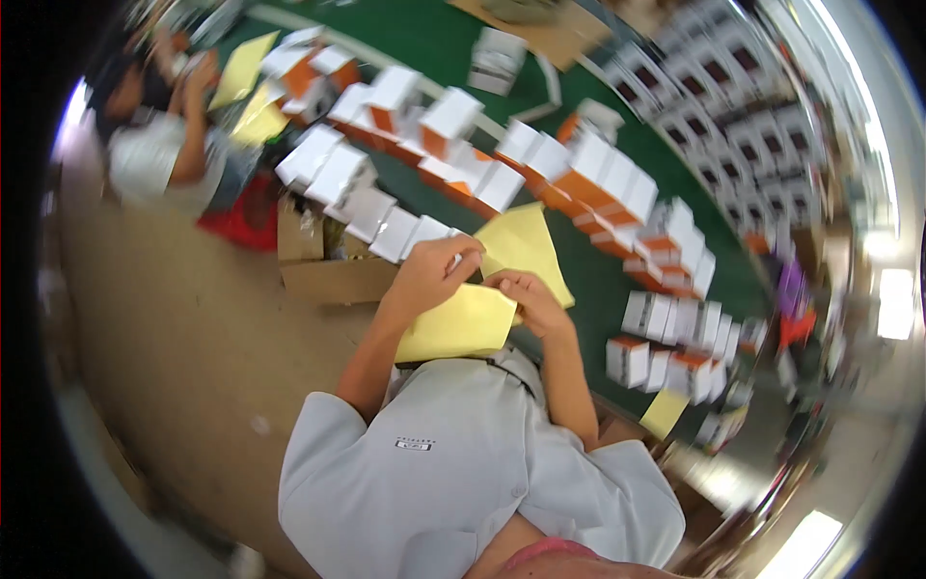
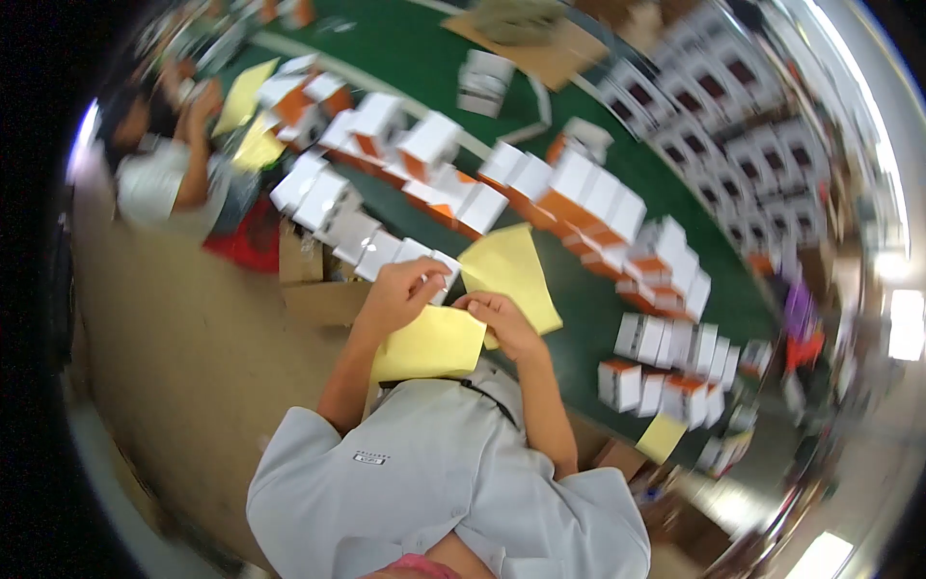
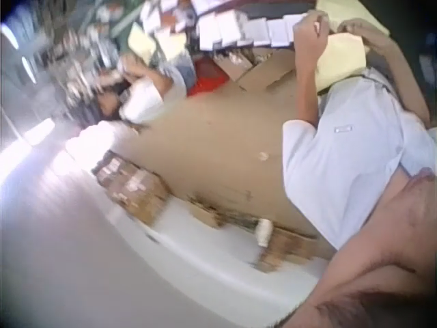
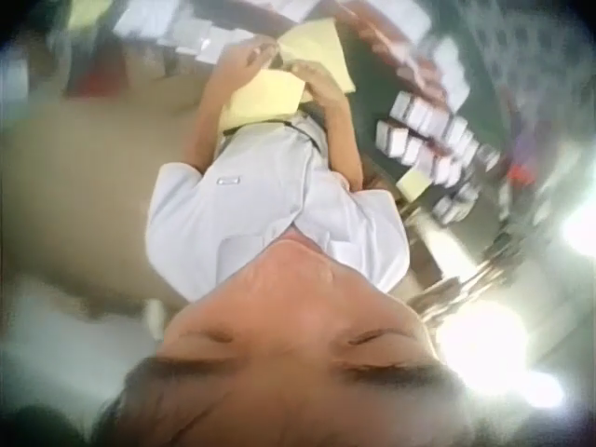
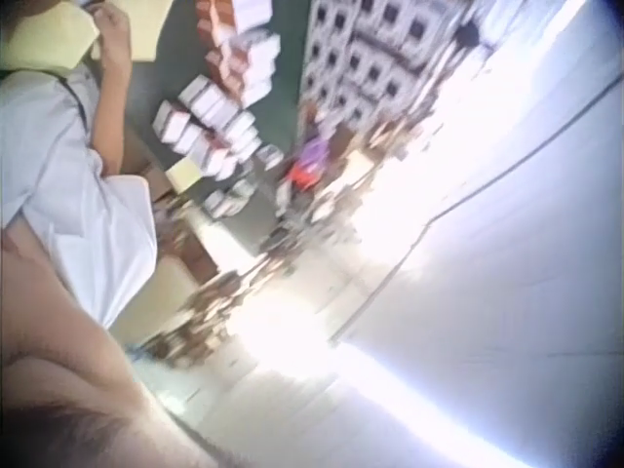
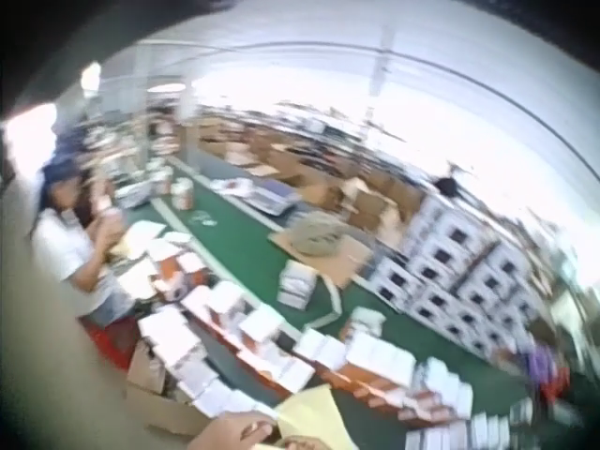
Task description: The person packs products into small white and orange boxes, then seals them with yellow stickers by hand.
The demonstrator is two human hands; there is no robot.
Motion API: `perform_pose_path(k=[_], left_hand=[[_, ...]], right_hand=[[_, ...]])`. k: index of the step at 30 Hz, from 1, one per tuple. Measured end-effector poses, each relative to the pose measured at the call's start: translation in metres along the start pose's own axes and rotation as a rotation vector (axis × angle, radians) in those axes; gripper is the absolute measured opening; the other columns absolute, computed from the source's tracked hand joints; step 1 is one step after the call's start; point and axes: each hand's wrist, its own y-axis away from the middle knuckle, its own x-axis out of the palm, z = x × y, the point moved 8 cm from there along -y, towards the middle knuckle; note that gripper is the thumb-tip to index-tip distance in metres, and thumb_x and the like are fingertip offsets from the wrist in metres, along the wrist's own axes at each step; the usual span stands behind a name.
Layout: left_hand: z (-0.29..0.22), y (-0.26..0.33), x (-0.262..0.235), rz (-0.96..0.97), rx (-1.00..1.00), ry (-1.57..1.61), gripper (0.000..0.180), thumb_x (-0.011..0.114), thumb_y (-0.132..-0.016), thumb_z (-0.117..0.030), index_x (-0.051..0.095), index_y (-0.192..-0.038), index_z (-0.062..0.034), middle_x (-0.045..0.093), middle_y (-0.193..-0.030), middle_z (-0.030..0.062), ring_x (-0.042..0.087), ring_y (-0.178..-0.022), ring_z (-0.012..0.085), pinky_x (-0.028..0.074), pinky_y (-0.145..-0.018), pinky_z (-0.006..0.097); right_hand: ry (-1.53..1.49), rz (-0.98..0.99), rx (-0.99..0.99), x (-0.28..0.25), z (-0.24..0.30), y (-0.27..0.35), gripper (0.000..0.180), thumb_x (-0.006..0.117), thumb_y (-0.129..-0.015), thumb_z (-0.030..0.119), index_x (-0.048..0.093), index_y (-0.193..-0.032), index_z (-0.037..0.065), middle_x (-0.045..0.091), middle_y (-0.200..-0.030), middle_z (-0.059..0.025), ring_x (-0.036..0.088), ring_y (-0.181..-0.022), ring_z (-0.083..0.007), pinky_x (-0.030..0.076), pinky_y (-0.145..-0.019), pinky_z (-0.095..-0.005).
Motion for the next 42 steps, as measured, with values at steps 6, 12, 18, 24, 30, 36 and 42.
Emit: perform_pose_path(k=[6, 12, 18, 24, 30, 36, 42], left_hand=[[-0.037, -0.055, 0.081, 0.178, 0.326, -0.132, 0.010, 0.055, -0.090, -0.005, 0.064, -0.093, -0.0009, 0.065, -0.072, 0.0135, 0.066, -0.064, 0.0227, 0.051, -0.059, 0.031], [-0.069, -0.066, 0.186, 0.657, 0.297, -0.052, 0.012, 0.057, -0.090, -0.008, 0.065, -0.095, -0.0007, 0.063, -0.069, 0.0089, 0.061, -0.060, 0.0123, 0.046, -0.056, 0.025], [-0.105, -0.027, 0.253, 1.157, 0.393, -0.107, 0.018, 0.065, -0.083, -0.011, 0.064, -0.096, 0.0017, 0.065, -0.074, 0.0089, 0.060, -0.065, 0.0145, 0.046, -0.061, 0.028], [-0.133, -0.007, 0.279, 1.243, 0.525, -0.176, 0.017, 0.064, -0.082, -0.015, 0.066, -0.090, 0.0004, 0.063, -0.071, 0.0143, 0.059, -0.060, 0.0286, 0.046, -0.060, 0.032], [-0.134, -0.015, 0.279, 1.289, 0.518, -0.365, 0.019, 0.064, -0.081, -0.021, 0.067, -0.083, -0.0021, 0.059, -0.065, 0.0164, 0.058, -0.058, 0.0318, 0.044, -0.056, 0.036], [-0.134, -0.023, 0.274, 1.049, 0.746, -0.472, 0.014, 0.065, -0.078, -0.018, 0.067, -0.079, -0.0048, 0.062, -0.068, 0.0151, 0.061, -0.064, 0.0332, 0.047, -0.059, 0.041], [-0.116, -0.022, 0.257, 0.957, 0.650, -0.541, 0.015, 0.064, -0.078, -0.019, 0.067, -0.079, -0.0049, 0.062, -0.068, 0.0157, 0.060, -0.063, 0.0348, 0.047, -0.059, 0.042]], right_hand=[[0.325, -0.582, -0.230, -0.048, 0.038, 0.089, 0.023, 0.060, -0.091, 0.014, 0.060, -0.108, -0.002, 0.064, -0.094, -0.0022, 0.058, -0.083, -0.0070, 0.047, -0.074, -0.0230], [-0.089, -1.023, -0.691, -0.065, 0.012, 0.177, 0.021, 0.064, -0.087, 0.009, 0.058, -0.104, -0.002, 0.063, -0.090, -0.0038, 0.058, -0.079, -0.0082, 0.047, -0.071, -0.0247], [-0.198, -1.222, -0.753, -0.056, -0.003, 0.236, 0.016, 0.062, -0.088, 0.011, 0.058, -0.097, -0.002, 0.063, -0.085, -0.0032, 0.058, -0.076, -0.0081, 0.048, -0.069, -0.0250], [-0.058, -1.259, -0.646, -0.053, -0.007, 0.245, 0.013, 0.060, -0.090, 0.012, 0.060, -0.099, 0.001, 0.062, -0.090, -0.0005, 0.056, -0.081, -0.0059, 0.047, -0.071, -0.0257], [0.467, -1.513, -0.821, -0.037, 0.038, 0.281, 0.021, 0.067, -0.079, 0.006, 0.065, -0.100, 0.006, 0.062, -0.095, -0.0079, 0.060, -0.084, -0.0228, 0.049, -0.074, -0.0328], [1.047, -1.367, -0.663, -0.047, 0.076, 0.270, 0.013, 0.067, -0.075, 0.008, 0.066, -0.089, 0.008, 0.063, -0.090, -0.0073, 0.060, -0.084, -0.0267, 0.048, -0.073, -0.0360], [1.198, -1.159, -0.635, -0.059, 0.081, 0.240, 0.011, 0.068, -0.075, 0.010, 0.065, -0.085, 0.008, 0.063, -0.087, -0.0039, 0.059, -0.081, -0.0233, 0.045, -0.072, -0.0332]])
